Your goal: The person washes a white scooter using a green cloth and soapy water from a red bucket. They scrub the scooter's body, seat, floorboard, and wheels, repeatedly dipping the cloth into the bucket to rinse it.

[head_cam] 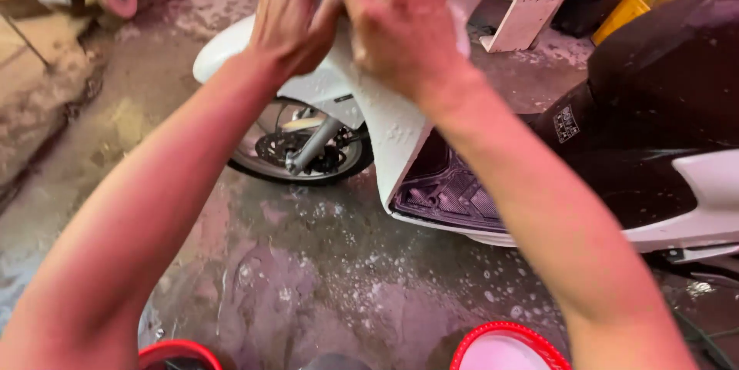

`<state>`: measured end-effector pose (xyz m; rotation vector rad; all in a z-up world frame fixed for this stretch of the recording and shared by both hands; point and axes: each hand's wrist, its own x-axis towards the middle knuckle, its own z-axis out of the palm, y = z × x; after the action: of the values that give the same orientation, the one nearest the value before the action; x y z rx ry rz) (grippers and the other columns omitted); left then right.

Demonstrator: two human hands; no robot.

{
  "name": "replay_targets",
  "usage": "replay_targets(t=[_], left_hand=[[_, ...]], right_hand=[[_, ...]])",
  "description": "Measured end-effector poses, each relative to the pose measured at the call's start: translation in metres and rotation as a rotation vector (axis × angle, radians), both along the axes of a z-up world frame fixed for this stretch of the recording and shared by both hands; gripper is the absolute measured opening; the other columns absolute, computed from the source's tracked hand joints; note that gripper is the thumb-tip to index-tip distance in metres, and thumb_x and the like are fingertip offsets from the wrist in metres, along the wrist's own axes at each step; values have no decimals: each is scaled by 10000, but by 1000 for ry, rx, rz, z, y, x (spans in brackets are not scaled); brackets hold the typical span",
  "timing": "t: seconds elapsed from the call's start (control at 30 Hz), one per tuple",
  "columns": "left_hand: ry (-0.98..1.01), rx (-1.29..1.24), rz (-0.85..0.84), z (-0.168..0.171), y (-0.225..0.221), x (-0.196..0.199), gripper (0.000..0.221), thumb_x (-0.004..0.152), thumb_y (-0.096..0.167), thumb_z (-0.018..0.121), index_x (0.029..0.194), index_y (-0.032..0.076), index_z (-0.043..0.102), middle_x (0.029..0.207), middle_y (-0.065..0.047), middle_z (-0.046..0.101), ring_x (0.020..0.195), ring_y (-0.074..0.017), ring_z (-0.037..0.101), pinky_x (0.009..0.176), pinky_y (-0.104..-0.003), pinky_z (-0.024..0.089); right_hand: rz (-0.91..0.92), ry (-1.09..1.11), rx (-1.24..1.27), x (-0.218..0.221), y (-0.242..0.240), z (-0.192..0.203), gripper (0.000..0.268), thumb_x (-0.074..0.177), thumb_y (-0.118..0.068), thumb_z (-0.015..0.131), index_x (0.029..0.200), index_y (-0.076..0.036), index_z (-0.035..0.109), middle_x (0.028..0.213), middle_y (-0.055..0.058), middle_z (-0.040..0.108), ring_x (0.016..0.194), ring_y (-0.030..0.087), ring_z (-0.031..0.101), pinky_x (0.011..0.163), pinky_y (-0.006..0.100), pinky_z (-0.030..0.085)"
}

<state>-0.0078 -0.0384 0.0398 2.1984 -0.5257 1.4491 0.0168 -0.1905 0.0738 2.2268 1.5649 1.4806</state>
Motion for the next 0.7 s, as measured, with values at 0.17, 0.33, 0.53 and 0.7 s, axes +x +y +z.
replay_targets(t=[0.17,0.33,0.53,0.7], left_hand=[[-77,39,-2,3,-49,13,493,761,99,506,1225,41,351,1115,-247,467,970,-415,464,820,-481,407],[-159,469,213,16,-103,59,428,690,108,613,1112,34,594,1166,-191,551,1114,-291,503,996,-372,299],[-24,664,206,54,-107,43,503,739,154,520,1224,22,547,1259,-173,497,1076,-312,549,951,-397,394],[-175,491,-23,58,-62,44,193,824,80,613,1013,82,577,930,-86,536,736,-223,482,586,-357,380]], right_hand=[[197,99,366,-10,-41,-25,438,878,55,582,1284,-9,432,1223,171,444,1119,345,435,1021,433,384],[334,766,683,54,-79,-67,453,965,-111,477,1364,-31,279,1428,183,240,1368,253,175,1155,394,158],[667,747,972,101,-54,-56,592,907,21,589,1367,-2,216,1445,171,254,1379,266,261,1207,355,190],[648,848,1229,83,-20,-25,479,938,-274,445,1300,-60,215,1056,111,379,930,176,373,797,273,325]])
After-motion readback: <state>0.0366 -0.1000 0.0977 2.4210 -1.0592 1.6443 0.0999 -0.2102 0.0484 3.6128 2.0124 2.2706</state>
